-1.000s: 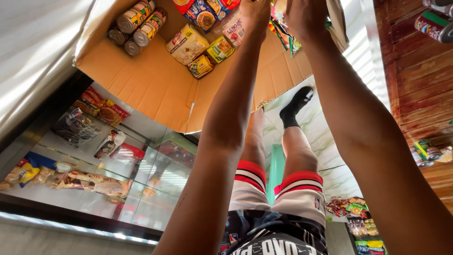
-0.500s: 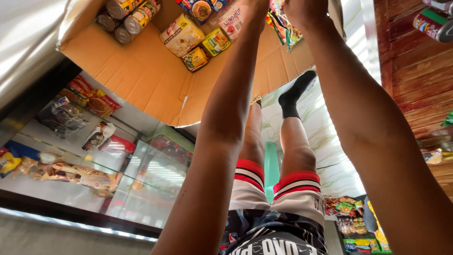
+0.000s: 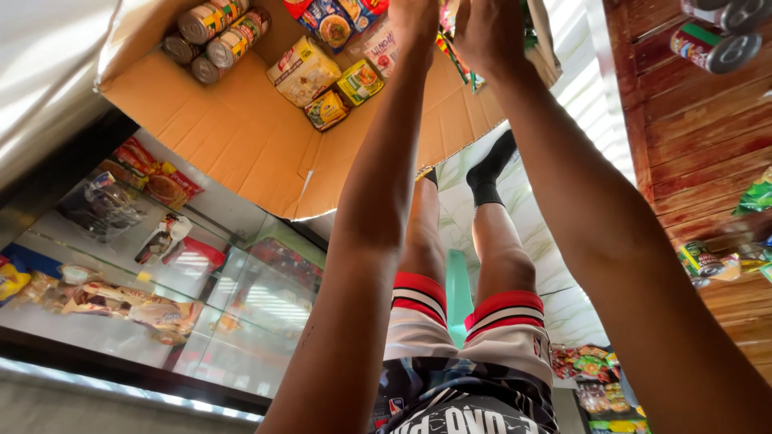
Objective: Organizing various grocery items from a wooden table into a cardboard box.
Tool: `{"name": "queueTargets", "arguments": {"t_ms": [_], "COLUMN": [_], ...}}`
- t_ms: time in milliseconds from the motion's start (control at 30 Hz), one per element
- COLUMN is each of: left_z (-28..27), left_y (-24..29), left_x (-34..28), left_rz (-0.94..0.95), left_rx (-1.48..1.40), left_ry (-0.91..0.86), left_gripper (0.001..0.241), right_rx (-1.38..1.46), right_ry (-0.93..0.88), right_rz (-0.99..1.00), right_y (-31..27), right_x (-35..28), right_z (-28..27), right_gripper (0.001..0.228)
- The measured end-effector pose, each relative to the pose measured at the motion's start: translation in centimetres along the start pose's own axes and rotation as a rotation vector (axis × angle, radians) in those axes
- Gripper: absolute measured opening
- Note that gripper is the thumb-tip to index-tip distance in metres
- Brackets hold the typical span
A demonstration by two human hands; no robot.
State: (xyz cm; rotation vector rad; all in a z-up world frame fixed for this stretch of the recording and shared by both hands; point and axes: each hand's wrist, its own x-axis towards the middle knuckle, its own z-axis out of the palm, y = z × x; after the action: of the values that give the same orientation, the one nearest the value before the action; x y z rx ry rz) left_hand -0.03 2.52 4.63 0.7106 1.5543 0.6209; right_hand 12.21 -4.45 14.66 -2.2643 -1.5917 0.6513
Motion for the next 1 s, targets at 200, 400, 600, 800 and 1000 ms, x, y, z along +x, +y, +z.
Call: {"name": "queueTargets", "arguments": {"t_ms": [200, 400, 600, 800, 1000], "left_z": [-1.7, -3.5, -1.6, 5.8, 16.7], "left_y": [5.0, 7.9, 6.6, 4.0, 1.6], "left_x": [-6.3, -19.1, -28.6, -32.5, -33.2], "left_rz": [0.125, 0.151, 0.076, 0.06, 0.251], "left_rx": [0.156, 0.017, 0.395, 0.565, 0.807], "left_ry": [0.021, -0.322, -0.59, -0.857, -0.925], "left_gripper": [0.026, 0.028, 0.029, 0.023, 0.029], "right_rx": [0.437, 0.601, 0.731, 0.726, 0.917], "right_ry": [0.235, 0.188, 0.223, 0.431, 0.541], "right_rz": [-0.023, 0.113, 0.365, 0.539, 0.788], "right_y": [-4.8, -3.8, 2.7, 10.4, 17.7], "right_x": [-3.6, -13.3, -24.1, -30.5, -30.8], "right_z": [-8.1, -14.8, -17.7, -19.2, -21.3], "right_gripper": [0.024, 0.022, 0.026, 0.03, 0.022]}}
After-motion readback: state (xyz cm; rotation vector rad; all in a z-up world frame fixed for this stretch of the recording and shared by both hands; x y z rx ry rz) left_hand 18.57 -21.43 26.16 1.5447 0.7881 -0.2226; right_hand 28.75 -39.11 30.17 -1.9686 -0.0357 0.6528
